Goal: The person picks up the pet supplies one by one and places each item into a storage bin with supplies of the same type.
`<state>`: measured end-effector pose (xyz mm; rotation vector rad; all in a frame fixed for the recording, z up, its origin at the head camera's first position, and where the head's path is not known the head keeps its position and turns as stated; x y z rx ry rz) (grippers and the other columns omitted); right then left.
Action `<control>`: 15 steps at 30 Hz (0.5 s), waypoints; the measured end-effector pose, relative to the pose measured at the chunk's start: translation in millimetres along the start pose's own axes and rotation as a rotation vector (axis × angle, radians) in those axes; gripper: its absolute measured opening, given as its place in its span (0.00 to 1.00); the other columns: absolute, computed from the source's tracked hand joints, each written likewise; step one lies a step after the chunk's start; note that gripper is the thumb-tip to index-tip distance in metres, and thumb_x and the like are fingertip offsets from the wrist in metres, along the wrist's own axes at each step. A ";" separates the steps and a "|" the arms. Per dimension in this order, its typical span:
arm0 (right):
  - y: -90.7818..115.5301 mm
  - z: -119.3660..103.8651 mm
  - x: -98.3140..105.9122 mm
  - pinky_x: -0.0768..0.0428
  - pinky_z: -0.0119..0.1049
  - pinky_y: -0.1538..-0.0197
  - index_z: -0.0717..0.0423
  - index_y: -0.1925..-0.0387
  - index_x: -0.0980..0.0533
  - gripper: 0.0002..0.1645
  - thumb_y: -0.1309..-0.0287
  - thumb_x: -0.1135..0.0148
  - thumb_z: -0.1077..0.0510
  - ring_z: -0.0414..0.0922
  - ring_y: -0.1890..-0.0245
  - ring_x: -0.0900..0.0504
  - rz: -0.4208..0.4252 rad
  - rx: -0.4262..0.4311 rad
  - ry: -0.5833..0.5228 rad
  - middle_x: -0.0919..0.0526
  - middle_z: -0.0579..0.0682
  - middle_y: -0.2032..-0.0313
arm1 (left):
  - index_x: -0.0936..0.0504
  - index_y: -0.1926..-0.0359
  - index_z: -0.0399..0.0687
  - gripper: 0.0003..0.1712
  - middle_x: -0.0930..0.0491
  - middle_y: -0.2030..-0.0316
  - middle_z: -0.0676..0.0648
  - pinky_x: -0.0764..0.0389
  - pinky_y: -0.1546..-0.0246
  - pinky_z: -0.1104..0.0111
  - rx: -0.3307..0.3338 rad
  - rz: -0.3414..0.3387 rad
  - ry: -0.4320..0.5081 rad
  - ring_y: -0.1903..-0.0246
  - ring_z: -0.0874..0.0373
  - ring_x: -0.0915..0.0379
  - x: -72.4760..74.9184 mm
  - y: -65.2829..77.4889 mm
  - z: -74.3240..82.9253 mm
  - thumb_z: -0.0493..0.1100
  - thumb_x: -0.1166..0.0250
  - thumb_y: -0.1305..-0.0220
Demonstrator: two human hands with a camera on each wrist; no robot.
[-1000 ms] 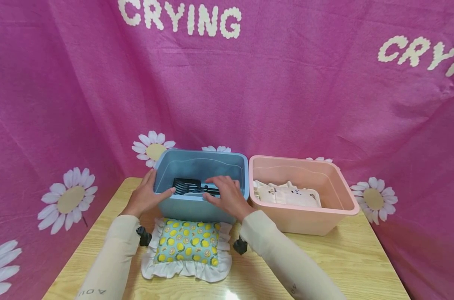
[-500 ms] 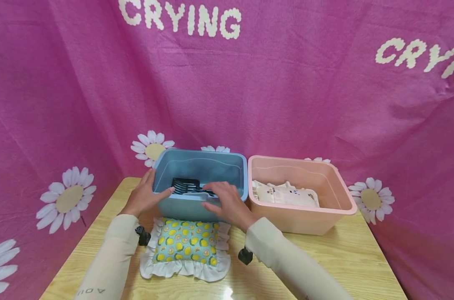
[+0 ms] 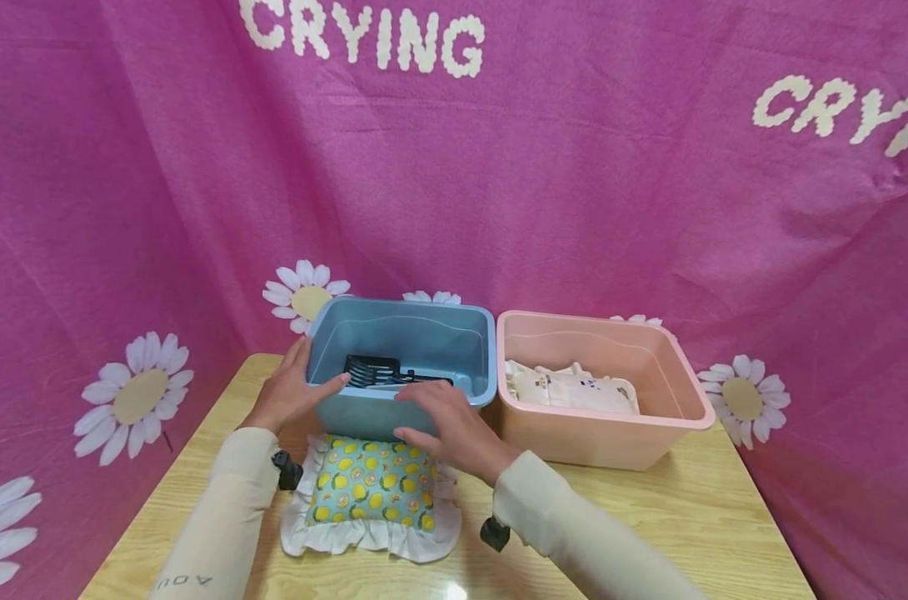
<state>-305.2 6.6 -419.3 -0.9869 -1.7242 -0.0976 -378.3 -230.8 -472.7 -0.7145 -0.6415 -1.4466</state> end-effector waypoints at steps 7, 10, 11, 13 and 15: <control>6.4 -13.3 -13.2 0.30 0.42 0.37 0.46 0.40 0.28 0.27 0.37 0.39 0.43 0.40 0.40 0.32 -0.030 0.068 0.015 0.26 0.43 0.41 | 0.65 0.23 0.52 0.66 0.62 0.24 0.43 0.38 0.42 0.34 -0.002 -0.001 -0.004 0.32 0.34 0.50 0.2 -0.6 -0.1 0.78 0.42 0.48; 8.9 -15.7 -22.7 0.30 0.41 0.36 0.48 0.40 0.28 0.27 0.36 0.40 0.43 0.41 0.39 0.31 -0.061 0.088 0.037 0.26 0.45 0.40 | 0.66 0.23 0.53 0.66 0.62 0.24 0.44 0.37 0.43 0.34 0.000 -0.002 0.000 0.32 0.34 0.50 0.3 -0.7 -0.6 0.77 0.42 0.48; 9.7 -16.1 -25.7 0.30 0.41 0.36 0.48 0.40 0.28 0.27 0.36 0.41 0.42 0.41 0.39 0.31 -0.071 0.091 0.048 0.27 0.45 0.40 | 0.66 0.23 0.54 0.66 0.61 0.24 0.44 0.37 0.43 0.34 0.001 -0.002 0.002 0.33 0.34 0.49 0.3 -0.6 -0.6 0.77 0.42 0.48; 11.0 -16.4 -32.5 0.31 0.41 0.36 0.47 0.40 0.28 0.27 0.35 0.43 0.40 0.42 0.39 0.32 -0.088 0.098 0.065 0.27 0.45 0.40 | 0.66 0.23 0.54 0.65 0.61 0.24 0.44 0.36 0.44 0.34 0.001 -0.002 0.007 0.33 0.34 0.49 0.2 -0.4 -0.6 0.77 0.42 0.48; 11.9 -16.0 -39.6 0.30 0.41 0.37 0.47 0.40 0.28 0.27 0.34 0.45 0.39 0.42 0.39 0.32 -0.099 0.105 0.074 0.27 0.45 0.40 | 0.65 0.23 0.53 0.66 0.61 0.24 0.44 0.37 0.43 0.34 0.000 -0.001 0.006 0.33 0.34 0.49 -0.1 -0.2 -0.9 0.77 0.42 0.48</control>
Point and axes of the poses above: each hand's wrist, its own y-axis away from the middle knuckle, its own x-axis out of the back of the hand, z = x × y, the point moved 9 cm from there along -y, towards the middle knuckle
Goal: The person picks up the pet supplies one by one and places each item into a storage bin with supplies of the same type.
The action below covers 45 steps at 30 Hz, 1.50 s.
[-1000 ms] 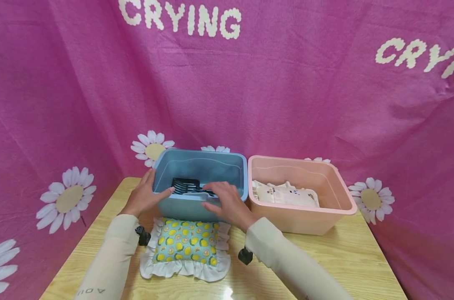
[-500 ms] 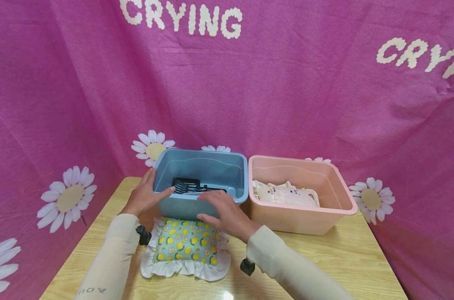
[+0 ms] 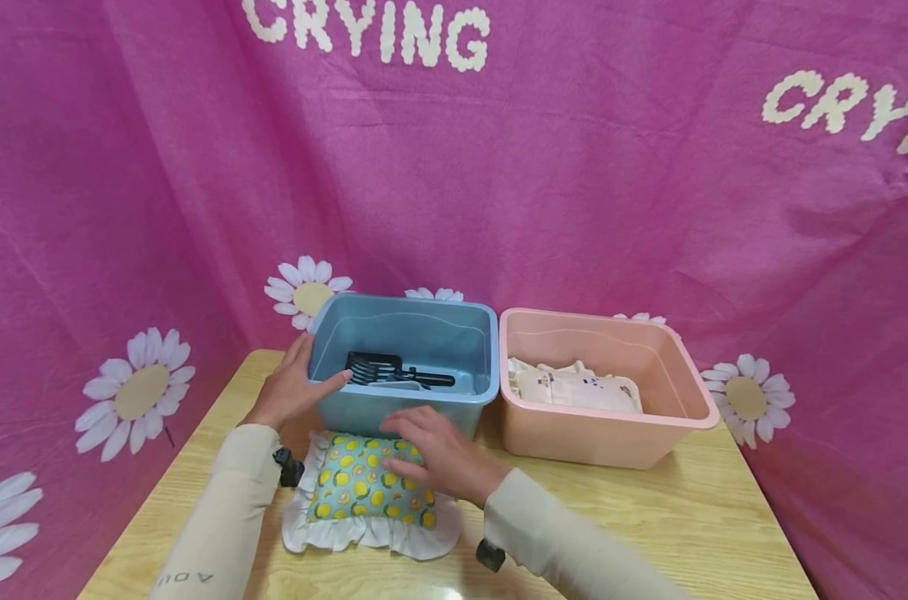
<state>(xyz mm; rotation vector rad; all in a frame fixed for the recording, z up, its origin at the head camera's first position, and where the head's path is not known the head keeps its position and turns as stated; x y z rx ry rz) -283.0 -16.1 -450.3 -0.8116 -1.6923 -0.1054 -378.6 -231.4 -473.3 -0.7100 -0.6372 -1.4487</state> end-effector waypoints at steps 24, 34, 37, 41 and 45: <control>1.8 4.0 -51.0 0.29 0.44 0.41 0.47 0.37 0.30 0.32 0.35 0.47 0.36 0.44 0.39 0.32 -0.074 0.008 0.128 0.28 0.48 0.39 | 0.64 0.23 0.51 0.67 0.62 0.24 0.44 0.37 0.42 0.35 -0.006 0.006 -0.013 0.32 0.34 0.49 -0.2 -3.5 -3.4 0.79 0.43 0.50; 3.0 13.8 -70.1 0.30 0.50 0.42 0.43 0.32 0.35 0.40 0.39 0.49 0.29 0.48 0.36 0.35 -0.125 -0.023 0.178 0.34 0.50 0.34 | 0.63 0.23 0.51 0.66 0.61 0.24 0.44 0.37 0.42 0.35 -0.010 0.012 -0.021 0.33 0.35 0.48 0.7 -3.7 -2.3 0.79 0.43 0.49; 4.0 17.5 -76.2 0.30 0.53 0.42 0.40 0.31 0.36 0.41 0.40 0.49 0.27 0.49 0.35 0.36 -0.150 -0.046 0.161 0.36 0.51 0.32 | 0.63 0.23 0.51 0.66 0.61 0.24 0.44 0.37 0.42 0.35 -0.005 0.011 -0.021 0.33 0.34 0.48 1.0 -2.9 -2.1 0.79 0.43 0.49; 4.8 20.7 -84.5 0.30 0.56 0.43 0.38 0.30 0.39 0.43 0.42 0.49 0.26 0.51 0.34 0.38 -0.180 -0.072 0.130 0.39 0.52 0.31 | 0.64 0.23 0.53 0.67 0.62 0.24 0.44 0.38 0.42 0.35 0.009 0.004 -0.003 0.32 0.35 0.49 0.5 -1.6 -3.4 0.79 0.43 0.50; 5.0 23.7 -92.4 0.31 0.59 0.44 0.37 0.29 0.41 0.45 0.43 0.49 0.25 0.52 0.34 0.38 -0.187 -0.089 0.141 0.39 0.53 0.31 | 0.64 0.23 0.54 0.67 0.62 0.24 0.45 0.38 0.42 0.34 0.016 0.002 0.007 0.31 0.35 0.51 0.3 -0.9 -3.5 0.80 0.43 0.51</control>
Point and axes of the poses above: each hand's wrist, its own y-axis away from the middle knuckle, its own x-axis out of the back of the hand, z = x × y, the point moved 9 cm from there along -y, towards the middle knuckle
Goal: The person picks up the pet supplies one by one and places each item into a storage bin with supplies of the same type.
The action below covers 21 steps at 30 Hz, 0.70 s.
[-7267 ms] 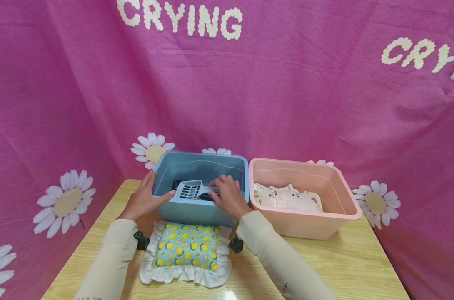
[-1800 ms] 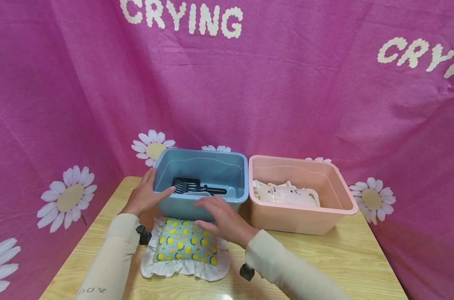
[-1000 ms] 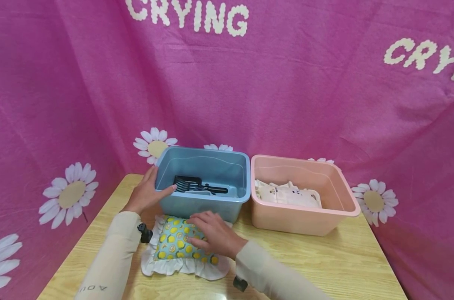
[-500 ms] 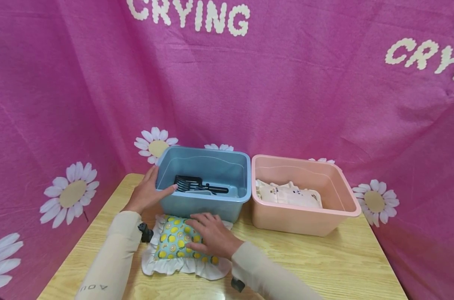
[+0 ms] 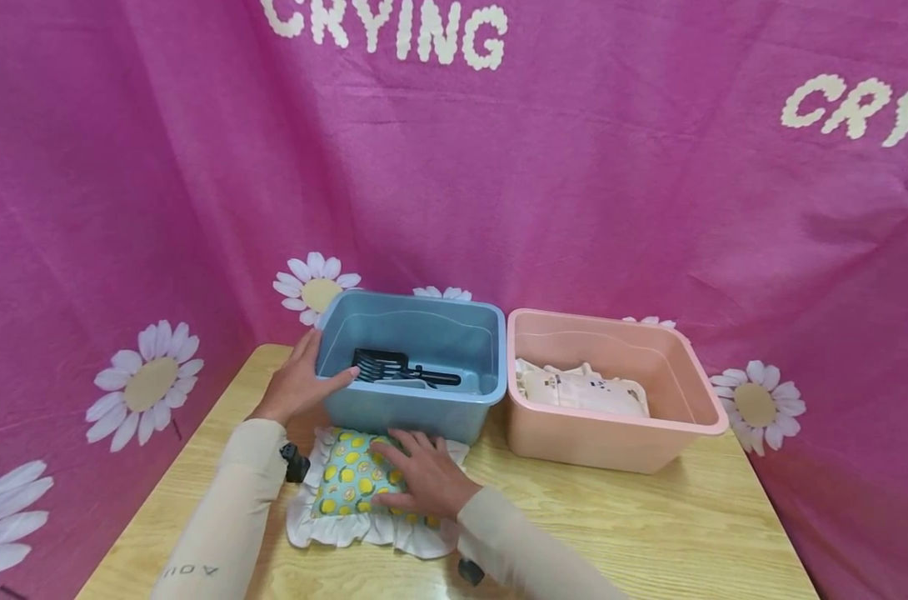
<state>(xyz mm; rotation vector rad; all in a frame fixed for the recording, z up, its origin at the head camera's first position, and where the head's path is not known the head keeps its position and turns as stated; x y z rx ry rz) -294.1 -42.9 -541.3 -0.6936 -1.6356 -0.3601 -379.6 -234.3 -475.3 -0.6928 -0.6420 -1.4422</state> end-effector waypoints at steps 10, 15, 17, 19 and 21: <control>-0.8 10.1 -19.9 0.33 0.63 0.42 0.34 0.27 0.47 0.51 0.48 0.53 0.19 0.52 0.33 0.38 -0.062 -0.063 0.044 0.41 0.52 0.30 | 0.64 0.23 0.54 0.66 0.61 0.24 0.45 0.37 0.42 0.35 -0.009 0.012 -0.017 0.32 0.36 0.49 0.6 -1.6 2.0 0.79 0.43 0.50; -0.3 11.3 -26.5 0.34 0.63 0.41 0.31 0.26 0.49 0.52 0.48 0.55 0.18 0.53 0.33 0.39 -0.088 -0.084 0.047 0.43 0.51 0.29 | 0.63 0.23 0.53 0.67 0.61 0.24 0.44 0.38 0.42 0.35 -0.014 0.014 -0.024 0.32 0.35 0.49 0.6 -2.0 2.5 0.80 0.43 0.51; -0.4 11.8 -28.6 0.34 0.63 0.41 0.30 0.27 0.48 0.51 0.48 0.55 0.17 0.53 0.33 0.39 -0.084 -0.086 0.044 0.43 0.51 0.29 | 0.64 0.23 0.53 0.67 0.61 0.24 0.45 0.38 0.42 0.35 -0.013 0.012 -0.023 0.32 0.35 0.50 0.7 -1.6 2.4 0.80 0.43 0.51; 0.1 12.4 -31.2 0.34 0.63 0.41 0.28 0.27 0.48 0.50 0.48 0.56 0.17 0.53 0.34 0.38 -0.082 -0.087 0.038 0.43 0.52 0.30 | 0.64 0.23 0.53 0.67 0.62 0.24 0.45 0.38 0.42 0.35 -0.012 0.009 -0.022 0.31 0.35 0.50 0.8 -0.9 2.5 0.80 0.43 0.51; 0.6 13.1 -33.3 0.33 0.63 0.42 0.27 0.27 0.48 0.49 0.48 0.55 0.17 0.54 0.35 0.38 -0.072 -0.087 0.030 0.43 0.52 0.30 | 0.64 0.23 0.53 0.67 0.62 0.24 0.45 0.38 0.41 0.35 -0.012 0.007 -0.023 0.31 0.35 0.50 1.0 -0.4 2.4 0.80 0.43 0.51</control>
Point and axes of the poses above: each hand's wrist, its own y-axis away from the middle knuckle, its own x-axis out of the back of the hand, z = x × y, the point moved 9 cm from there along -y, towards the middle knuckle
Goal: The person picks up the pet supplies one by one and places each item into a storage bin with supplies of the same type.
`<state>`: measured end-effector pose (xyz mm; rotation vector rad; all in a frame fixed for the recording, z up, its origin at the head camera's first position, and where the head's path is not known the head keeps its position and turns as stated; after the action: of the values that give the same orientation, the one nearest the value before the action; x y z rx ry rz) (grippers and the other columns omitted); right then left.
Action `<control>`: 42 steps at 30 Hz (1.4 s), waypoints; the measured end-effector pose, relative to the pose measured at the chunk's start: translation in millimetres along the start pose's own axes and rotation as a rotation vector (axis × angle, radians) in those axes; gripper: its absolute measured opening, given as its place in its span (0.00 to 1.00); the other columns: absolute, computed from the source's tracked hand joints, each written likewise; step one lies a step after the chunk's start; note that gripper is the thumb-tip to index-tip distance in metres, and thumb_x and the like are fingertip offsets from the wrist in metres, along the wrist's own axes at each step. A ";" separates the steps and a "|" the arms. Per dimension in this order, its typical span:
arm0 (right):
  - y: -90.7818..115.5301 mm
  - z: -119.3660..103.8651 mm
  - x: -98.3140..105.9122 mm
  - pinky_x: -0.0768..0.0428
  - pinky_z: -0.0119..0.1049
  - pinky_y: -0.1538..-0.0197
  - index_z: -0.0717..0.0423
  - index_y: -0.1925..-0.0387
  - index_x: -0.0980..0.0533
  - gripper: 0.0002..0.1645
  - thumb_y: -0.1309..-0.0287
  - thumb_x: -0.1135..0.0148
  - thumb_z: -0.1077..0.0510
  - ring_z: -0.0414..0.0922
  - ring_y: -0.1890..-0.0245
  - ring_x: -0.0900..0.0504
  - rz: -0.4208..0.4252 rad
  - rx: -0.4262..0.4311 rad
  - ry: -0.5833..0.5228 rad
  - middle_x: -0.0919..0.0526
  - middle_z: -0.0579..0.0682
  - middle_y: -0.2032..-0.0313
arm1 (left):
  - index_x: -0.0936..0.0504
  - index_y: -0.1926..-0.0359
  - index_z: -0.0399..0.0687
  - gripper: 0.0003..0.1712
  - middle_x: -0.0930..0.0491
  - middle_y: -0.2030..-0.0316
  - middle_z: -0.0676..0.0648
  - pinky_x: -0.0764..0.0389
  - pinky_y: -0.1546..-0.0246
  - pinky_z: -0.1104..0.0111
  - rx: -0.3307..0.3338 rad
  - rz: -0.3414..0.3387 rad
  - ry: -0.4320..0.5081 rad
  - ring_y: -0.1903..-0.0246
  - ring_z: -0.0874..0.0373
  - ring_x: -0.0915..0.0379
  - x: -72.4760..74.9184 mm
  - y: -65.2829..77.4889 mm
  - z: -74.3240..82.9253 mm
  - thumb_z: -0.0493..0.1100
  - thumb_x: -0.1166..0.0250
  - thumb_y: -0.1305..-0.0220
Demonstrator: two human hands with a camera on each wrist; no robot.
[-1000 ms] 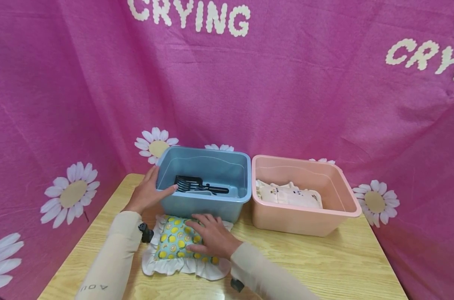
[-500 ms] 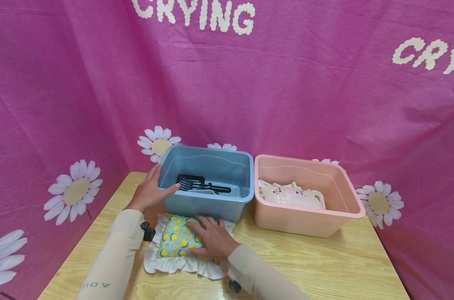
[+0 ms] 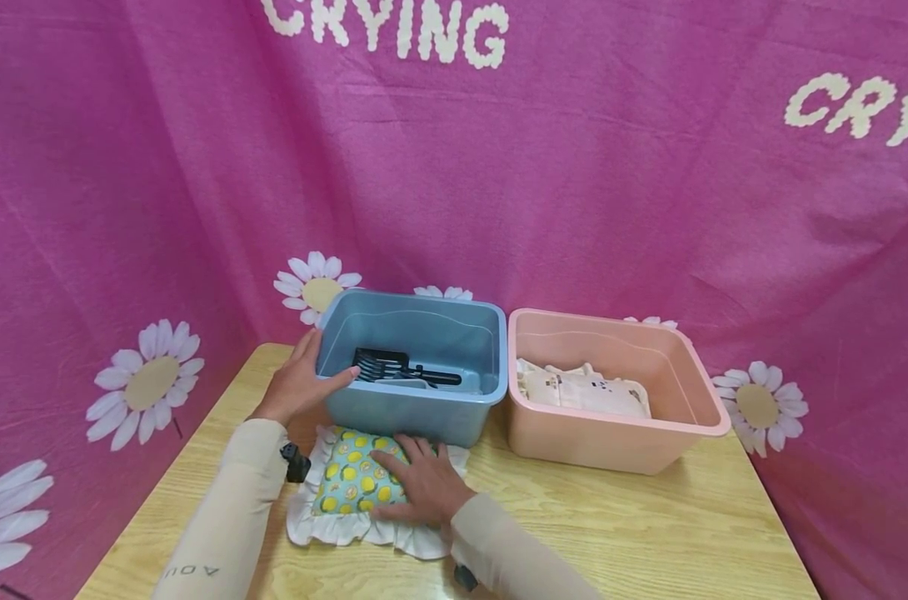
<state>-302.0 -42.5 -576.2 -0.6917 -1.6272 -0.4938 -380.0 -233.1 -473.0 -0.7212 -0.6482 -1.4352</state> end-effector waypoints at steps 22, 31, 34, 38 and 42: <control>6.5 -1.4 -10.3 0.29 0.51 0.48 0.24 0.27 0.52 0.52 0.51 0.56 0.16 0.52 0.40 0.32 0.106 0.018 0.081 0.39 0.56 0.33 | 0.64 0.23 0.53 0.66 0.62 0.24 0.45 0.38 0.43 0.34 0.005 -0.005 0.022 0.32 0.34 0.49 -1.0 -0.1 -3.8 0.79 0.42 0.50; 5.9 -2.0 -8.1 0.28 0.51 0.44 0.24 0.28 0.48 0.48 0.48 0.49 0.20 0.51 0.42 0.31 0.125 0.038 0.035 0.36 0.53 0.34 | 0.65 0.23 0.55 0.66 0.61 0.24 0.44 0.37 0.44 0.33 0.009 -0.007 0.018 0.32 0.34 0.50 -2.1 -1.3 -3.8 0.79 0.42 0.50; 5.8 -2.0 -7.1 0.27 0.50 0.45 0.24 0.29 0.45 0.46 0.48 0.49 0.21 0.50 0.43 0.30 0.133 0.045 0.033 0.33 0.51 0.36 | 0.64 0.23 0.55 0.66 0.61 0.24 0.44 0.37 0.44 0.33 0.005 -0.004 0.017 0.32 0.34 0.49 -2.2 -1.7 -3.3 0.78 0.42 0.50; 5.7 -2.3 -6.0 0.26 0.48 0.47 0.26 0.30 0.42 0.44 0.47 0.47 0.22 0.49 0.46 0.28 0.139 0.052 0.025 0.30 0.49 0.38 | 0.64 0.23 0.55 0.66 0.61 0.24 0.44 0.37 0.44 0.34 -0.001 -0.004 0.013 0.32 0.34 0.49 -1.9 -1.6 -2.5 0.78 0.42 0.50; 4.5 -3.4 -4.9 0.25 0.47 0.46 0.28 0.31 0.39 0.43 0.47 0.43 0.25 0.48 0.47 0.26 0.132 0.059 0.001 0.28 0.49 0.39 | 0.65 0.23 0.55 0.66 0.61 0.24 0.44 0.37 0.44 0.34 0.000 -0.008 0.010 0.32 0.34 0.49 -0.9 -0.3 -2.3 0.78 0.42 0.50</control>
<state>-296.1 -42.3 -580.7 -0.7494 -1.5772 -0.3487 -380.4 -234.3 -475.1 -0.7120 -0.6442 -1.4448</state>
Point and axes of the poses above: each hand's wrist, its own y-axis away from the middle knuckle, its own x-axis out of the back of the hand, z = x × y, the point moved 9 cm from there along -y, towards the middle knuckle
